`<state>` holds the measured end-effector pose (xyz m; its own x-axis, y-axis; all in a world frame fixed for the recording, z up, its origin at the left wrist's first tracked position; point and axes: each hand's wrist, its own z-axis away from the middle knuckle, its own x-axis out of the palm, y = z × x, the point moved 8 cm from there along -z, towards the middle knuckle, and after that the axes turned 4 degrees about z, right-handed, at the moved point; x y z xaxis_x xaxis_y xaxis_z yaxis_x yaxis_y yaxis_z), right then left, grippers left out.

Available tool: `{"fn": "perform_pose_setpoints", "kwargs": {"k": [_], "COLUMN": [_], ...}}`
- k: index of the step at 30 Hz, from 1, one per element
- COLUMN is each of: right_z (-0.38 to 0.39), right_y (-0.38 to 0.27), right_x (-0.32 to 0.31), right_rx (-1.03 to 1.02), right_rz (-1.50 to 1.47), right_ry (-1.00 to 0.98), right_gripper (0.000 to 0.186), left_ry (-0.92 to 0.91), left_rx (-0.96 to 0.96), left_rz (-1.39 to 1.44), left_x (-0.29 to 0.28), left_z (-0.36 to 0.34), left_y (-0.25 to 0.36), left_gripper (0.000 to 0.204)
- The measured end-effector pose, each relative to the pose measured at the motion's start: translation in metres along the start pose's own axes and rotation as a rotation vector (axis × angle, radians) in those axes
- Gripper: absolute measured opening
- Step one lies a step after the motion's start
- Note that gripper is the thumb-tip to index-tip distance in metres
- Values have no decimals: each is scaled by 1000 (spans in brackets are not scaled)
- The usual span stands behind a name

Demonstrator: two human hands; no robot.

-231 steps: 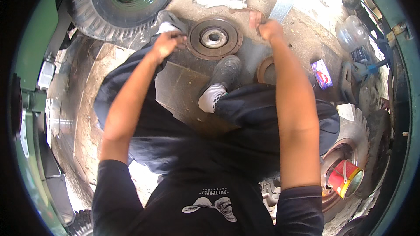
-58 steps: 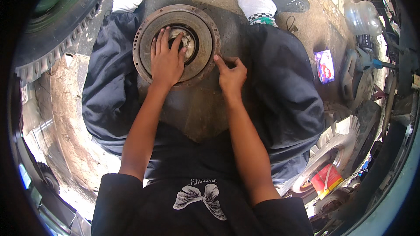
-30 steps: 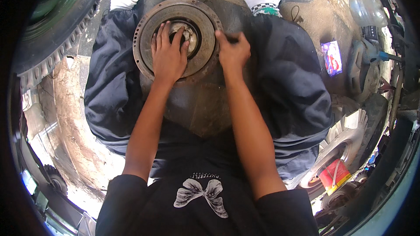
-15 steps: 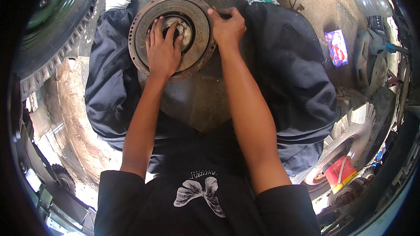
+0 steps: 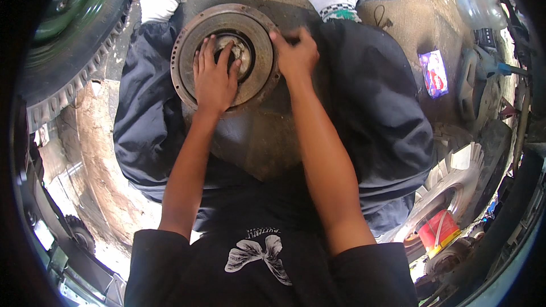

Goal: The person sits on the floor and adjusts the brake shoes and internal components of a drum brake assembly by hand. They rotate the assembly and manipulate the parts to fit them together.

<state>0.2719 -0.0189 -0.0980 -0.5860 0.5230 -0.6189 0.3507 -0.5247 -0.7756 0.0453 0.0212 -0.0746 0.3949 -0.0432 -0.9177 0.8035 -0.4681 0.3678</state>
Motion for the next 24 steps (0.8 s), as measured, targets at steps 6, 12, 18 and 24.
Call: {"fn": "perform_pose_setpoints", "kwargs": {"k": [6, 12, 18, 24], "right_z": [2, -33, -22, -42], "right_y": [-5, -30, 6, -37], "right_x": [0, 13, 16, 30], "right_rx": [12, -9, 0, -30], "right_rz": [-67, -44, -118, -33], "right_ry": [-23, -59, -147, -126], "right_gripper": [45, 41, 42, 42], "left_ry": [1, 9, 10, -8], "left_rx": [-35, -10, -29, -9], "left_rz": [-20, 3, -7, 13], "left_x": [-1, 2, -4, -1], "left_z": [2, 0, 2, 4], "left_y": [1, 3, 0, 8], "left_gripper": [50, 50, 49, 50]}}
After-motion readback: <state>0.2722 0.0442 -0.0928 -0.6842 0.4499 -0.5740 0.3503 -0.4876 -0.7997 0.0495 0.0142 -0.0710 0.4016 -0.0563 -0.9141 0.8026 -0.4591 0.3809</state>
